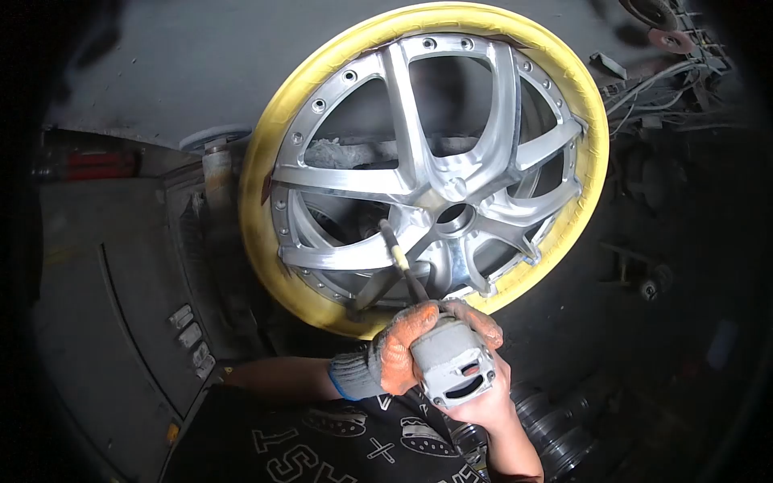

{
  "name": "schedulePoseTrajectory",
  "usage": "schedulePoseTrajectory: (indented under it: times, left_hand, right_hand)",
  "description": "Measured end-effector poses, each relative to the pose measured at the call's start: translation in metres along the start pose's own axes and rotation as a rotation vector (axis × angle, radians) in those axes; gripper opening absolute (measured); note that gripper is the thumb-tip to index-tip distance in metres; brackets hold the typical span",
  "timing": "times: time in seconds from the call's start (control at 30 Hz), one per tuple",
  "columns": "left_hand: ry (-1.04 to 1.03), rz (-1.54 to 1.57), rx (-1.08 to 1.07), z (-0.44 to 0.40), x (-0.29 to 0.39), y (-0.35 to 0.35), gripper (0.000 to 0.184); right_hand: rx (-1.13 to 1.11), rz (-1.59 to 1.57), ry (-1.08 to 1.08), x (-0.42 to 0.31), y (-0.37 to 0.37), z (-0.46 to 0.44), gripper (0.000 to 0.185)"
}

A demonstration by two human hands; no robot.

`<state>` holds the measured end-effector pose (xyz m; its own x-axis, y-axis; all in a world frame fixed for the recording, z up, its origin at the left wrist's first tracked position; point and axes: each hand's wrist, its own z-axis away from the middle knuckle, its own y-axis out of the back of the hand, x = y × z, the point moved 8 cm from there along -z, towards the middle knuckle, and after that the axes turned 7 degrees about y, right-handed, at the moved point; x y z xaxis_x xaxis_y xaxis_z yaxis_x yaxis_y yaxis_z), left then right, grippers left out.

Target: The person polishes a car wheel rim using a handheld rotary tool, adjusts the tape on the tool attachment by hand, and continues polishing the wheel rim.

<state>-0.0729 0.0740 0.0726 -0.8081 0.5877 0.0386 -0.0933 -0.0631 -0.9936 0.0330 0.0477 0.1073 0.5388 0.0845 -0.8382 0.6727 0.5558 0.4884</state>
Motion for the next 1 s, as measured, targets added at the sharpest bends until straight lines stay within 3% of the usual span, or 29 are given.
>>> schedulePoseTrajectory:
  times: [0.1,0.17,0.3,0.37,0.47,0.53,0.6,0.63,0.77,0.83,0.9,0.97,1.0]
  left_hand:
    - [-0.018,-0.001,-0.024,0.002,-0.003,0.004,0.060]
    - [0.002,0.015,-0.073,0.004,-0.004,0.006,0.063]
    - [0.131,0.088,-0.029,0.028,-0.008,0.008,0.069]
    - [0.107,0.088,-0.016,0.043,-0.003,0.004,0.065]
    - [0.071,0.134,0.057,0.074,0.003,0.006,0.046]
    - [0.061,0.147,0.039,0.084,0.011,0.005,0.045]
    - [0.086,0.176,0.011,0.094,0.018,0.005,0.046]
    - [0.088,0.176,0.004,0.105,0.018,0.010,0.046]
    - [0.076,0.218,0.310,0.145,-0.002,0.065,0.048]
    - [0.095,0.384,0.114,0.148,0.020,0.038,0.049]
    - [0.083,0.328,0.141,0.145,0.032,0.031,0.057]
    - [0.044,0.102,-0.019,0.125,0.056,0.003,0.067]
    - [0.049,0.069,0.004,0.124,0.056,0.001,0.069]
  right_hand:
    - [-0.036,0.165,0.106,-0.012,-0.003,-0.004,0.090]
    - [0.095,0.034,0.030,-0.010,-0.001,-0.002,0.062]
    - [0.024,0.050,-0.028,-0.012,-0.020,0.008,0.066]
    - [-0.013,0.012,-0.009,-0.017,-0.030,0.009,0.071]
    - [-0.071,0.036,0.084,-0.041,-0.053,-0.001,0.081]
    - [-0.073,0.056,0.133,-0.056,-0.064,-0.007,0.089]
    - [-0.061,0.080,0.161,-0.061,-0.075,-0.003,0.090]
    - [-0.044,0.075,0.135,-0.060,-0.078,0.002,0.079]
    - [-0.015,0.102,0.139,-0.080,-0.092,-0.013,0.077]
    - [-0.015,0.133,0.160,-0.092,-0.097,-0.023,0.079]
    - [-0.007,0.179,0.181,-0.100,-0.100,-0.025,0.080]
    - [-0.050,0.189,0.181,-0.103,-0.105,-0.024,0.092]
    - [-0.028,0.191,0.179,-0.108,-0.102,-0.027,0.090]
